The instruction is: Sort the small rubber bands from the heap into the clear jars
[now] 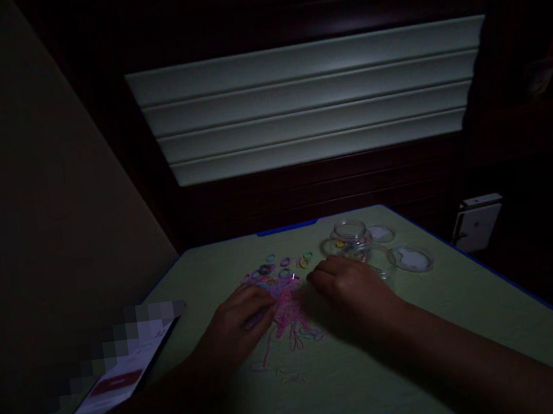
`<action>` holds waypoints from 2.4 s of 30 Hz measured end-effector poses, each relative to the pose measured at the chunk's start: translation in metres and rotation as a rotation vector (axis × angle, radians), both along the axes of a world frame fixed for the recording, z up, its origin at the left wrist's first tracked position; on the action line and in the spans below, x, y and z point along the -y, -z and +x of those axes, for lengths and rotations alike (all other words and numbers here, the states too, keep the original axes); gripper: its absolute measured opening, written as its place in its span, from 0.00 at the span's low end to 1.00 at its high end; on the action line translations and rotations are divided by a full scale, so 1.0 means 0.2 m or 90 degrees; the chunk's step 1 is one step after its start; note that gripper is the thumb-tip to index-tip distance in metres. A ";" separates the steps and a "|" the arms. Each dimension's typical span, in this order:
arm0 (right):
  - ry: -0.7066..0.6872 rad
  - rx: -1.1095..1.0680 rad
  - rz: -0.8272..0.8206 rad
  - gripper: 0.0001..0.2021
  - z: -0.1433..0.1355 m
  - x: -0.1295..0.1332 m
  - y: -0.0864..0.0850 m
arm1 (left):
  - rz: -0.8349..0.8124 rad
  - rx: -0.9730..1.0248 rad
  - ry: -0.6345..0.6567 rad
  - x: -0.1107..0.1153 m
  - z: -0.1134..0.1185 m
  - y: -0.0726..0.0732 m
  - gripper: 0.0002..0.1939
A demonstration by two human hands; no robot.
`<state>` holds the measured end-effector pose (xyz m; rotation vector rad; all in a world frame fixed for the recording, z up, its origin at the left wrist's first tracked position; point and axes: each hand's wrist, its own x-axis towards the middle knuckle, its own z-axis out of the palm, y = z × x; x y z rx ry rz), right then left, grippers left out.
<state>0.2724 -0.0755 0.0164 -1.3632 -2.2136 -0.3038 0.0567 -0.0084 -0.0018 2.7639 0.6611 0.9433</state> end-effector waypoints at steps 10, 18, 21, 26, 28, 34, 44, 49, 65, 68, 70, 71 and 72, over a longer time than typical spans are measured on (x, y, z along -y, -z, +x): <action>0.007 0.018 0.026 0.10 0.01 -0.02 0.02 | 0.038 -0.111 -0.031 -0.01 0.09 -0.01 0.09; 0.006 0.056 -0.027 0.09 0.00 0.01 0.00 | 0.030 -0.045 -0.068 -0.01 0.07 0.05 0.07; 0.001 0.070 -0.030 0.08 -0.01 0.01 -0.01 | 0.037 -0.043 -0.079 -0.02 0.07 0.06 0.06; -0.003 0.080 -0.026 0.07 -0.01 0.02 -0.01 | 0.021 -0.081 -0.107 -0.03 0.08 0.06 0.07; -0.003 0.083 -0.030 0.07 -0.01 0.02 -0.01 | 0.012 -0.084 -0.112 -0.02 0.08 0.06 0.08; 0.000 0.086 -0.039 0.07 -0.01 0.02 -0.02 | -0.028 -0.005 -0.099 -0.03 0.07 0.06 0.07; -0.002 0.083 -0.029 0.08 -0.01 0.02 -0.02 | 0.025 0.091 -0.081 -0.03 0.08 0.04 0.05; -0.013 0.076 -0.023 0.09 -0.01 0.02 -0.02 | 0.033 0.067 -0.077 -0.01 0.08 0.03 0.05; -0.102 -0.187 -0.126 0.10 -0.09 0.03 -0.01 | 0.128 0.008 0.065 0.04 0.07 0.02 0.07; -0.120 -0.202 -0.146 0.10 -0.09 0.04 -0.01 | 0.152 0.020 0.073 0.04 0.07 0.03 0.07; -0.118 -0.210 -0.151 0.10 -0.10 0.04 -0.01 | 0.175 0.028 0.081 0.03 0.07 0.04 0.07; -0.115 -0.215 -0.151 0.10 -0.10 0.04 -0.01 | 0.186 0.031 0.088 0.03 0.07 0.04 0.07; -0.112 -0.221 -0.153 0.10 -0.10 0.04 -0.01 | 0.194 0.035 0.095 0.03 0.07 0.03 0.07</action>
